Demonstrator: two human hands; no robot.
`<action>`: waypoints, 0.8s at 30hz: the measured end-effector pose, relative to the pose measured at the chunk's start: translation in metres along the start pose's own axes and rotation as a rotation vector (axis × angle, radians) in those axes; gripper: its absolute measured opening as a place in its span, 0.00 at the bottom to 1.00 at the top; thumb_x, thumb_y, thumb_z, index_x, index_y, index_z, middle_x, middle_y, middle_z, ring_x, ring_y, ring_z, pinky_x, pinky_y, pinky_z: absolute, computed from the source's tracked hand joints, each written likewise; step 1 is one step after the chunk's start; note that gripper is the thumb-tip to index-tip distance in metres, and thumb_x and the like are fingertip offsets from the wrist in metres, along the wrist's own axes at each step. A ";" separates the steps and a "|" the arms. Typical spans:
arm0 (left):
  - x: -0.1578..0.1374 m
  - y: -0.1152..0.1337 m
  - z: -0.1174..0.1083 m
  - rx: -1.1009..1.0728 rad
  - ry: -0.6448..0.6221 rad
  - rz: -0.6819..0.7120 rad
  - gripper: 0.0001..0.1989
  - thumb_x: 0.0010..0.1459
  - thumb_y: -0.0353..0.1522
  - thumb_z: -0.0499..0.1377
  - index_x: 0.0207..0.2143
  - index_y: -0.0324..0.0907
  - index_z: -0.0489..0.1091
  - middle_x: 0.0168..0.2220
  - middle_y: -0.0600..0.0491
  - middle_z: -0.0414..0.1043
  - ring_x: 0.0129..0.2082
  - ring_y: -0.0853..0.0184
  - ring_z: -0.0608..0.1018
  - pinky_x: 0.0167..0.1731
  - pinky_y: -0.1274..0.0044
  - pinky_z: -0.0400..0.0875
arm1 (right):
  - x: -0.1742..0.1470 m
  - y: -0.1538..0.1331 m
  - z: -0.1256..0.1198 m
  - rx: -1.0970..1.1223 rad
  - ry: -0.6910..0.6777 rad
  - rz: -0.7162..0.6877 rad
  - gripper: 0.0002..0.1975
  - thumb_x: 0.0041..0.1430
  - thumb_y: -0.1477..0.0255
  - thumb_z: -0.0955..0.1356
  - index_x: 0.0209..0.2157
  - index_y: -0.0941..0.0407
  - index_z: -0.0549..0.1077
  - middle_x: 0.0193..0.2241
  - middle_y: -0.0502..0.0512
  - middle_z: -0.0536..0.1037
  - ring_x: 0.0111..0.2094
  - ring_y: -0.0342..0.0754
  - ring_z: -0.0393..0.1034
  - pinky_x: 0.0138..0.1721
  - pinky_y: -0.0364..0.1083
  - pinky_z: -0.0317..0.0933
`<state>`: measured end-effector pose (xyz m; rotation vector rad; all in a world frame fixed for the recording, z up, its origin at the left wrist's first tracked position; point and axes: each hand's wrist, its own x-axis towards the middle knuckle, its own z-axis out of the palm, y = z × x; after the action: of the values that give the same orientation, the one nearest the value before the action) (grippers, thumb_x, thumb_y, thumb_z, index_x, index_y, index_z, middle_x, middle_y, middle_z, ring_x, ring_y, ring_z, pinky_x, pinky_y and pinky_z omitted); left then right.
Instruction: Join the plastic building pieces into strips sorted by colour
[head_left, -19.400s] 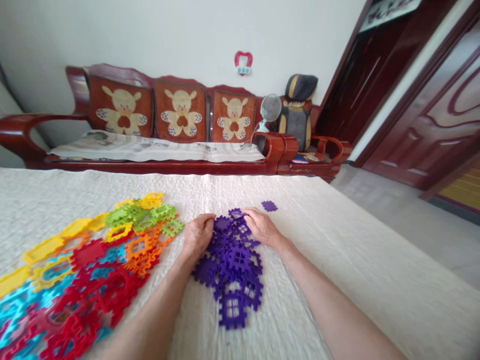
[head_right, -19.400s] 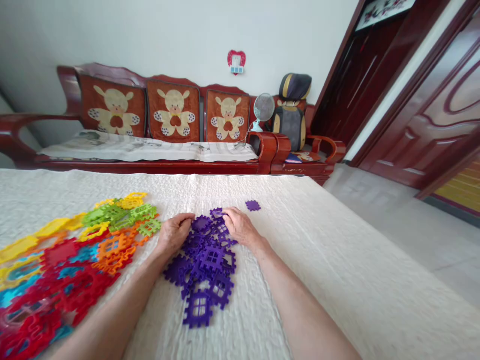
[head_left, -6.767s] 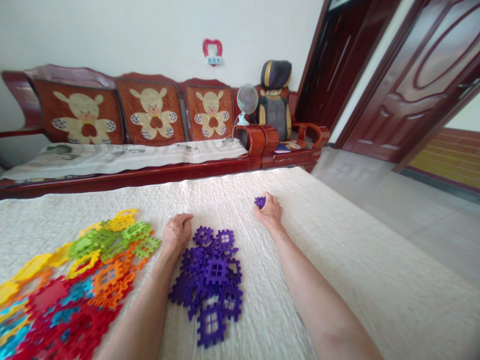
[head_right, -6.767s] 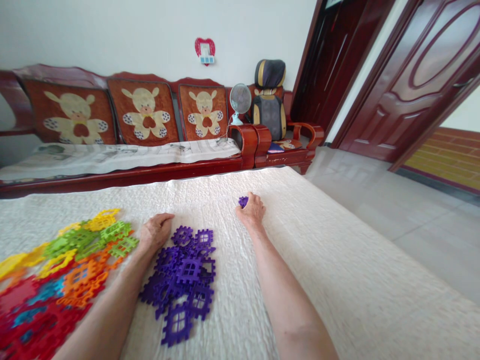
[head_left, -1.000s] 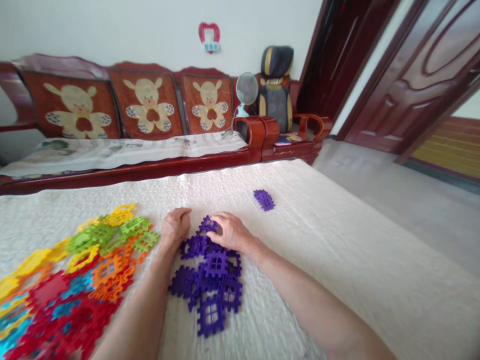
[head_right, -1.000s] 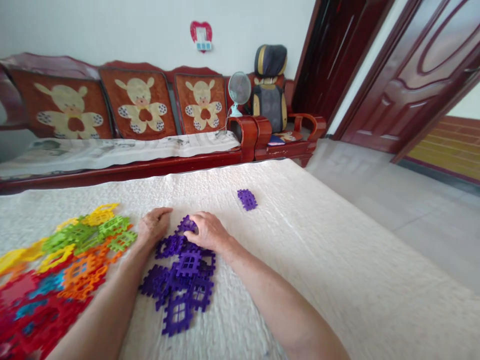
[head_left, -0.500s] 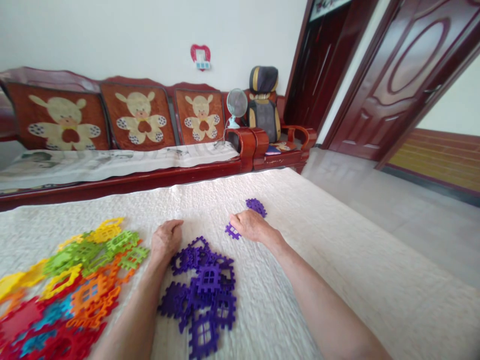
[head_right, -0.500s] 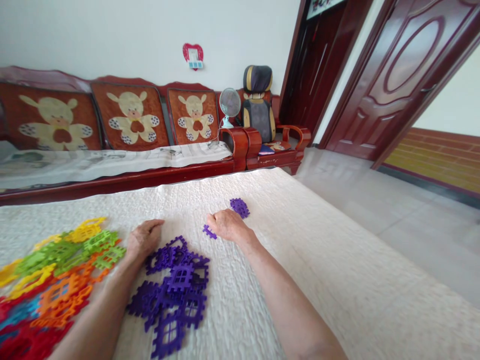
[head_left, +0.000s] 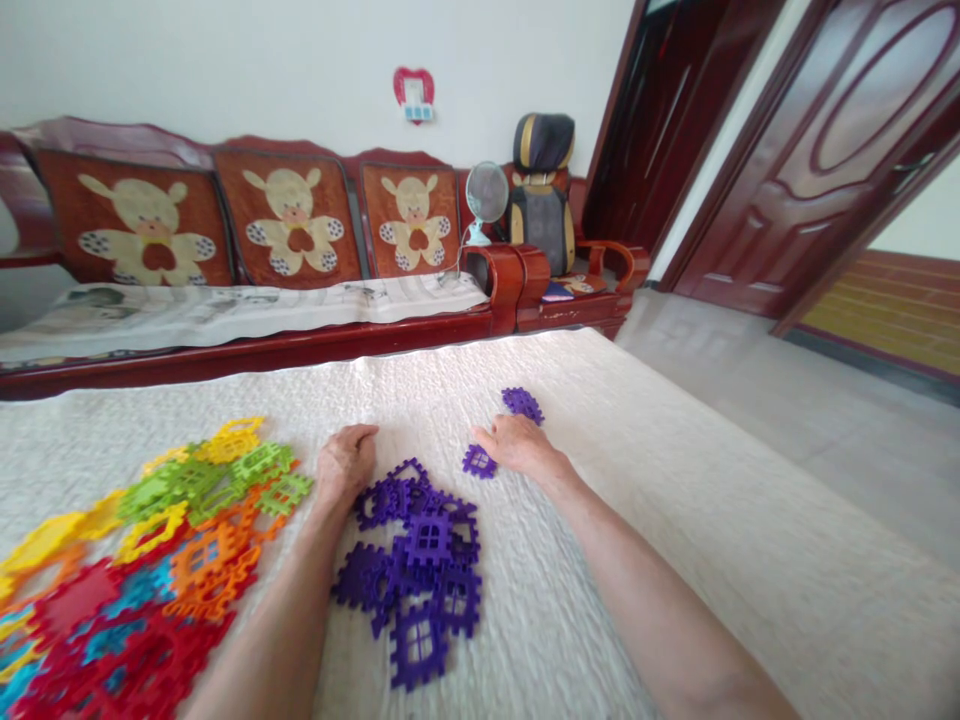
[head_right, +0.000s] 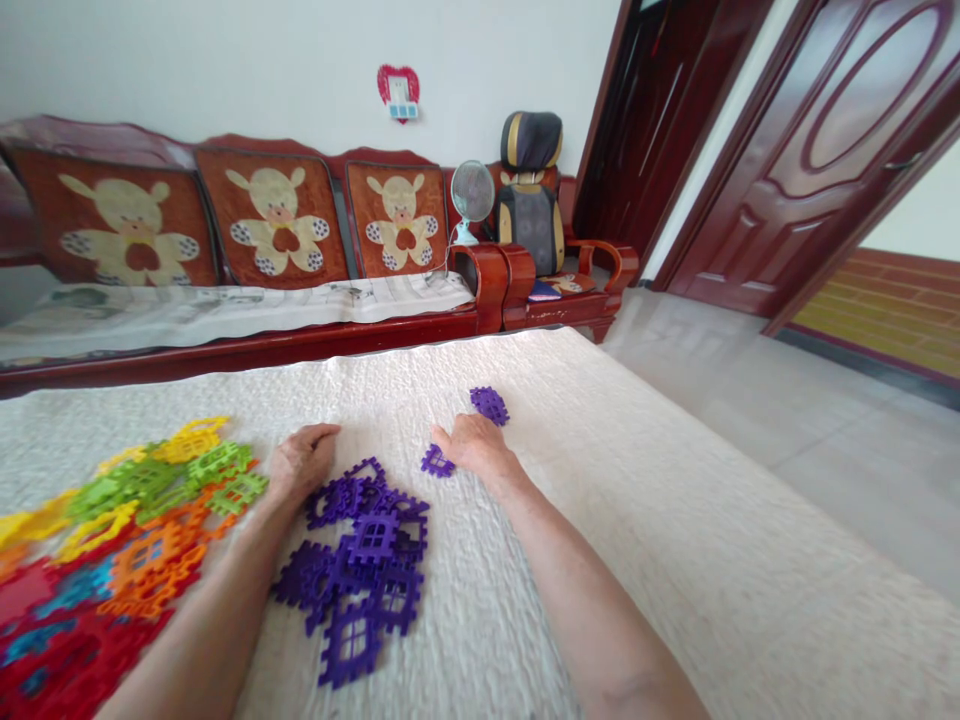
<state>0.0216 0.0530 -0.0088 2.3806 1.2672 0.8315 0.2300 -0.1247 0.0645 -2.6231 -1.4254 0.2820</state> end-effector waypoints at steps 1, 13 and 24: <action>0.000 -0.001 0.001 -0.001 0.003 0.002 0.20 0.55 0.32 0.49 0.41 0.40 0.79 0.44 0.48 0.80 0.46 0.59 0.80 0.52 0.71 0.71 | -0.004 -0.004 -0.001 -0.025 -0.033 0.003 0.30 0.65 0.53 0.57 0.42 0.64 0.77 0.40 0.72 0.80 0.44 0.59 0.75 0.41 0.49 0.63; 0.000 -0.001 0.000 0.002 0.009 0.006 0.18 0.55 0.31 0.51 0.40 0.42 0.79 0.43 0.50 0.81 0.45 0.61 0.80 0.51 0.73 0.71 | -0.019 -0.017 0.011 0.061 -0.010 -0.361 0.19 0.50 0.76 0.68 0.46 0.56 0.70 0.47 0.61 0.72 0.48 0.54 0.68 0.48 0.50 0.61; -0.001 0.002 -0.001 0.027 -0.004 0.002 0.18 0.57 0.31 0.51 0.41 0.42 0.79 0.44 0.50 0.80 0.45 0.61 0.80 0.51 0.72 0.72 | -0.016 -0.026 0.022 0.083 0.062 -0.064 0.29 0.58 0.53 0.65 0.53 0.59 0.66 0.51 0.70 0.68 0.51 0.62 0.65 0.48 0.56 0.60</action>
<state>0.0217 0.0511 -0.0074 2.4036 1.2830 0.8152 0.1955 -0.1231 0.0504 -2.4934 -1.4421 0.2445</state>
